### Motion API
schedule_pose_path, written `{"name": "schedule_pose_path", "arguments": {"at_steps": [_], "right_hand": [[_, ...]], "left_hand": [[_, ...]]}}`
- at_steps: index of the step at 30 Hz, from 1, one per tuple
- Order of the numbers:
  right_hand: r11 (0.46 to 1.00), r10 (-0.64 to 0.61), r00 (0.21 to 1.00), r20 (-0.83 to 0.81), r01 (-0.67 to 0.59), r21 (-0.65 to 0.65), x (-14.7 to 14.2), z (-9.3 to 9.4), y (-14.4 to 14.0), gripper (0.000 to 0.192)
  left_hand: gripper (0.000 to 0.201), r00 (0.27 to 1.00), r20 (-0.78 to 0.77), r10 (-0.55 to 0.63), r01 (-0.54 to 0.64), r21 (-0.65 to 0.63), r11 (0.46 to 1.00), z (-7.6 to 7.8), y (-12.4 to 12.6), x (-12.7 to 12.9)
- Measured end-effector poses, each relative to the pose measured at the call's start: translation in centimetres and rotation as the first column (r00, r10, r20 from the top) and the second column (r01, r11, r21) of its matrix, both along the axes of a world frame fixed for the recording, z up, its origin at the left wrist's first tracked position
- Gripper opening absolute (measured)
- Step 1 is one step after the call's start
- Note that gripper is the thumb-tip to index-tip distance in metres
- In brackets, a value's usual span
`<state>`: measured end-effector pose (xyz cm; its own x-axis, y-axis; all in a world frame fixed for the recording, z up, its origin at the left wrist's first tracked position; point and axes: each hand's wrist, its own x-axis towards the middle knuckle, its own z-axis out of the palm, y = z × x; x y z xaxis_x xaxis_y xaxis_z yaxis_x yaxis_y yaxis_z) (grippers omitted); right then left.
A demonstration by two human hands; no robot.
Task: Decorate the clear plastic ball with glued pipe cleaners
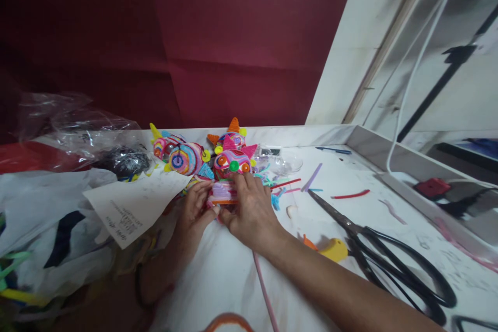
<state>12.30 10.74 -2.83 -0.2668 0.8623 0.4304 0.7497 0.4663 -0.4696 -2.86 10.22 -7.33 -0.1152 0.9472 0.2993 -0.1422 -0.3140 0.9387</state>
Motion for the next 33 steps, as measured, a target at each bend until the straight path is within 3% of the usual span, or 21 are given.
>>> {"name": "schedule_pose_path", "arguments": {"at_steps": [19, 27, 33], "right_hand": [[0.999, -0.047, 0.991, 0.129, 0.050, -0.022, -0.4, 1.2, -0.5, 0.056], [0.999, -0.046, 0.990, 0.132, 0.048, -0.017, -0.4, 1.3, -0.4, 0.055], [0.997, -0.043, 0.989, 0.138, 0.051, -0.053, -0.4, 1.6, -0.4, 0.055]], "left_hand": [[0.049, 0.999, 0.032, -0.014, 0.014, 0.003, 1.000, 0.1, -0.1, 0.1], [0.048, 0.999, 0.035, 0.021, -0.022, 0.033, 0.999, -0.7, 0.3, 0.2], [0.048, 1.000, 0.006, -0.003, 0.003, 0.006, 1.000, -0.1, 0.0, 0.1]]}}
